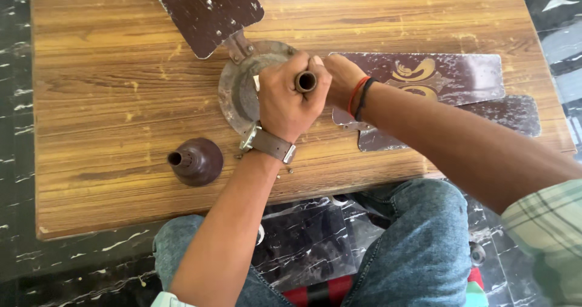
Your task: The person uses a screwdriver to remove screws from a ceiling fan hub and detaches the fan blades. The person then reattaches the blades and secures them with screws.
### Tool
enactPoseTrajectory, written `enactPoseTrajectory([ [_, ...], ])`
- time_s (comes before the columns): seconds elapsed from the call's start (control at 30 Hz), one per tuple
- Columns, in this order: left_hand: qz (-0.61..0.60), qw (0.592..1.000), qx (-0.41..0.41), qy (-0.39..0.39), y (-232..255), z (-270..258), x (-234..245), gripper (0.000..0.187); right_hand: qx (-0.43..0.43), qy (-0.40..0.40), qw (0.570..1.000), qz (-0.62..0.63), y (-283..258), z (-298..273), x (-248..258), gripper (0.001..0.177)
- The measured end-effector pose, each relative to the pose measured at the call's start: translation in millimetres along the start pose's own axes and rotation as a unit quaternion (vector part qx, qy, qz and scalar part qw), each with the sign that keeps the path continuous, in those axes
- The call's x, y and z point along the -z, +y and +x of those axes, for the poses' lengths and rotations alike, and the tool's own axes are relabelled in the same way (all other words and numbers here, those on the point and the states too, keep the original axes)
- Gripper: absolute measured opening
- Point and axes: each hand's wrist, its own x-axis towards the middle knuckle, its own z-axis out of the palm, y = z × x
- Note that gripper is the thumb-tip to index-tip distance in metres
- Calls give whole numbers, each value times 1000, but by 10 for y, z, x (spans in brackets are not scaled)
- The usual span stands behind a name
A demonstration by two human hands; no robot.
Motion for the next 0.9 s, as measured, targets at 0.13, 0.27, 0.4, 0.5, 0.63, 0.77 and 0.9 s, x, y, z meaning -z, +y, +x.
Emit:
enactPoseTrajectory([
  [0.13, 4, 1000, -7, 14, -57, -29, -59, 33, -28, 87, 996, 10, -5, 72, -172, 10],
  [0.27, 3, 1000, -13, 17, -58, -40, -89, 34, -218, -146, 927, 269, 273, 118, 67, 17],
  [0.4, -14, 1000, -17, 19, 22, 20, -53, 28, -244, -152, 893, 346, 315, 78, 390, 22],
  [0.5, -6, 1000, -9, 19, 38, 24, -2, 25, -158, -52, 966, 199, 72, 31, 369, 18],
  [0.63, 4, 1000, 7, 11, -2, -23, 19, 29, 16, 31, 999, 2, -90, 65, 181, 15],
  [0.77, 7, 1000, -3, 3, -35, 11, -27, 28, -10, -21, 1000, -12, -87, 121, 182, 19],
  [0.9, 17, 1000, -15, 22, -24, 1, -53, 30, -172, -180, 951, 182, 43, 211, 378, 25],
])
